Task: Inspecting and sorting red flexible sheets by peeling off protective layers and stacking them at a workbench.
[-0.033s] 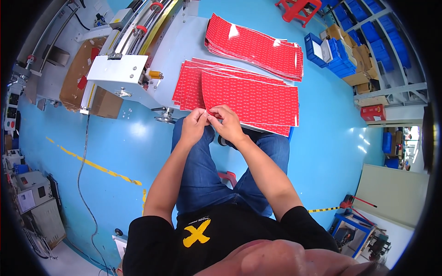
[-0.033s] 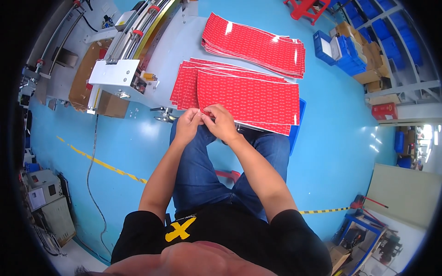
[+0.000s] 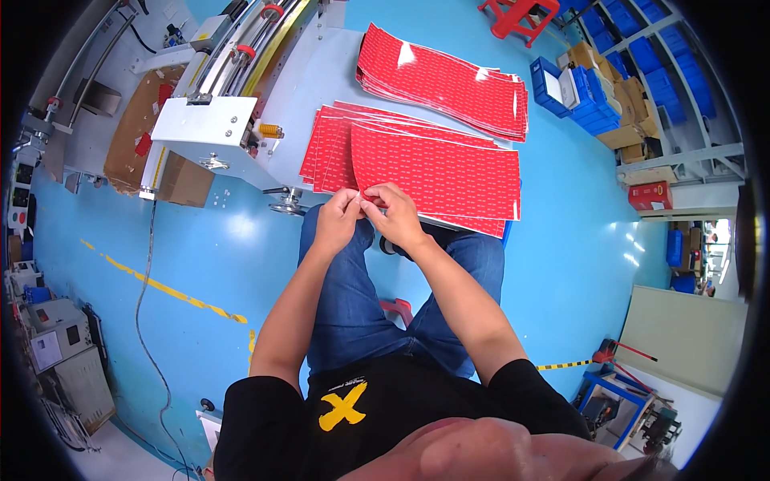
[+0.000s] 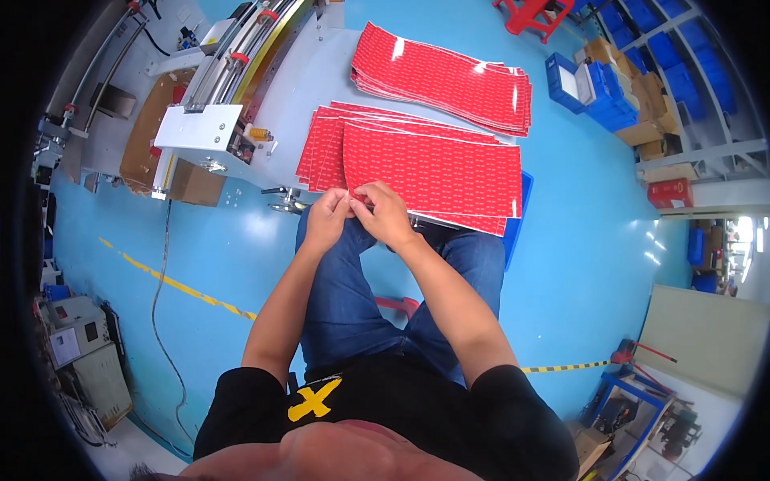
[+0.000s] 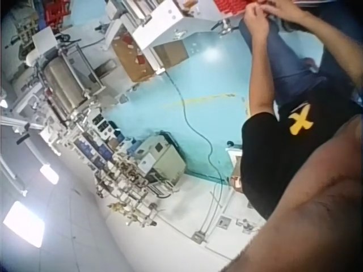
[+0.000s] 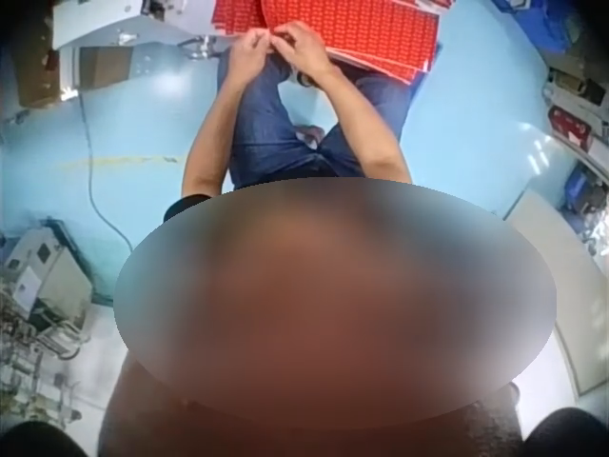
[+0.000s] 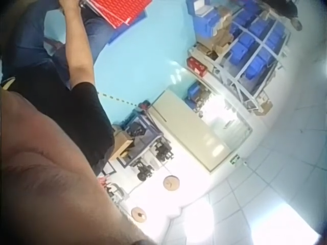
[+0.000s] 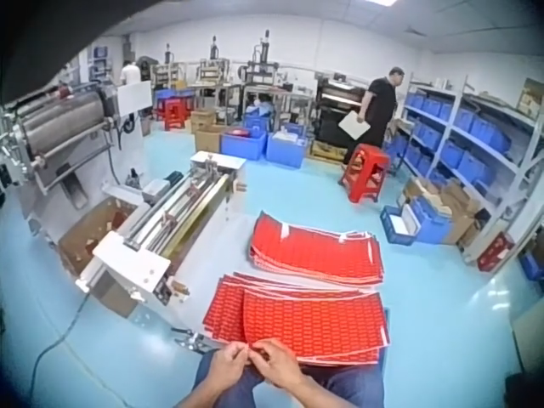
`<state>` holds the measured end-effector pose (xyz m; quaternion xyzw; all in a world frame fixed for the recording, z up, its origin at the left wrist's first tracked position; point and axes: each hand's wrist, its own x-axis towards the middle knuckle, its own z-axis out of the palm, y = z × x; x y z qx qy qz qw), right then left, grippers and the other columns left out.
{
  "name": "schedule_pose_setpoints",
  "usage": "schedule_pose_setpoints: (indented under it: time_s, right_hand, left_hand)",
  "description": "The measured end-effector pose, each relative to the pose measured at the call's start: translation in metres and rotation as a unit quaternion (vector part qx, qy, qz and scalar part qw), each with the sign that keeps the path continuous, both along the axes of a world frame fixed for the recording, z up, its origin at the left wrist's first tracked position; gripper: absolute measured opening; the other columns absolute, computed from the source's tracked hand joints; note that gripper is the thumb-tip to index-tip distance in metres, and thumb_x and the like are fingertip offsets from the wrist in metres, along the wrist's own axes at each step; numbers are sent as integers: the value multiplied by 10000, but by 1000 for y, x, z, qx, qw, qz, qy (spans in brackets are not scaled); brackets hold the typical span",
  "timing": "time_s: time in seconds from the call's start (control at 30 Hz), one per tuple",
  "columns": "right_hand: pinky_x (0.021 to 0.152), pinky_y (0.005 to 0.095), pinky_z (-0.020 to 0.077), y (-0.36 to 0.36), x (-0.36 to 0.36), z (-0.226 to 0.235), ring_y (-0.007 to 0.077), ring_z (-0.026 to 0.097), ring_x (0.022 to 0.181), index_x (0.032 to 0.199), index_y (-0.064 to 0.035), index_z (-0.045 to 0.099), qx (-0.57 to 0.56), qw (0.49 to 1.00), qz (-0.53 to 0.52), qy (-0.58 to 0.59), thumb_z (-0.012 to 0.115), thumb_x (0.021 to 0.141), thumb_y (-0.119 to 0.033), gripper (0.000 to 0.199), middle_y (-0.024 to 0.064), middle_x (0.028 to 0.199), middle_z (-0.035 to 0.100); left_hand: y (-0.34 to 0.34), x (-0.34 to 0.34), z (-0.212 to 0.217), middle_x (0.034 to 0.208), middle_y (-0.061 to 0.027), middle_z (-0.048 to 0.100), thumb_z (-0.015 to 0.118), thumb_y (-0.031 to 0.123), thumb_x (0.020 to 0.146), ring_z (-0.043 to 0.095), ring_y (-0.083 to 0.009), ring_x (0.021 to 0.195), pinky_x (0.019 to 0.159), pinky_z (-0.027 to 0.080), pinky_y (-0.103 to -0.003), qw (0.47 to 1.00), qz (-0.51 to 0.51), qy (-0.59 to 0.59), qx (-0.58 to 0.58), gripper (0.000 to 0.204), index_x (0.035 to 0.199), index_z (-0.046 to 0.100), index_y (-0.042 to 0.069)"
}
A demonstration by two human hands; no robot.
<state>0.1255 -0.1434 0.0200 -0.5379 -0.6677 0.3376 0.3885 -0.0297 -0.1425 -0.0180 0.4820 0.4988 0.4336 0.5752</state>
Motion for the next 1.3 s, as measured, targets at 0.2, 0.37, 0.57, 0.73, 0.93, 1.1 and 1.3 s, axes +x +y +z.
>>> schedule_pose_setpoints:
  time_s: [0.2, 0.37, 0.57, 0.73, 0.93, 1.1, 1.3]
  right_hand:
    - [699, 378, 538, 6, 7, -12, 301, 673, 779, 908, -56, 681, 39, 997, -20, -69, 638, 861, -126, 94, 134, 843, 669]
    - [622, 302, 515, 28, 105, -23, 158, 665, 696, 946, -10, 681, -137, 959, -214, 125, 573, 925, -241, 256, 70, 782, 687]
    - [532, 232, 411, -4, 240, -20, 103, 576, 662, 951, -82, 600, -186, 812, -414, 367, 535, 914, -132, 90, 19, 806, 638]
    - [769, 299, 474, -16, 222, -17, 156, 598, 929, 1138, -88, 590, -192, 828, -168, 500, 588, 921, -195, 242, 50, 1047, 644]
    - [1110, 368, 346, 13, 173, -4, 254, 442, 1329, 1468, -27, 386, -285, 891, 185, 302, 718, 843, -389, 796, 153, 1406, 505]
    - [1114, 368, 337, 20, 170, -4, 230, 427, 1344, 1473, -17, 380, -342, 907, 145, 197, 723, 815, -576, 929, 128, 1457, 462]
    - [999, 308, 452, 22, 177, -17, 196, 563, 1202, 1370, 1, 482, -375, 871, 28, 317, 578, 989, -393, 557, 146, 1322, 587]
  left_hand:
    - [-1, 1, 11, 799, -157, 695, 595, 150, 927, 691, -252, 734, 688, 542, -356, 986, 20, 155, 59, 156, 909, 640, 2]
    - [12, -14, 10, 704, -240, 640, 552, 187, 801, 634, -426, 697, 696, 480, -545, 881, 69, 452, 125, 205, 709, 607, 12]
    - [21, -14, 7, 717, -230, 647, 564, 178, 789, 629, -427, 696, 683, 477, -540, 855, 65, 503, 107, 201, 674, 603, 17]
    - [-5, 28, 27, 807, -180, 636, 649, 143, 778, 622, -378, 840, 767, 473, -497, 869, -10, 437, 231, 116, 806, 625, 33]
    - [-43, 131, 13, 1048, -139, 610, 628, 124, 770, 589, -318, 1023, 842, 490, -463, 809, -232, 334, 424, 220, 968, 653, 31]
    - [-23, 146, -7, 1204, -160, 568, 635, 120, 799, 526, -335, 1170, 1033, 408, -469, 820, -237, 395, 339, 434, 1215, 567, 16]
    - [20, 122, -9, 1410, -201, 462, 641, 307, 875, 375, -386, 1367, 1135, 273, -544, 795, -170, 461, 355, 518, 1309, 538, 42]
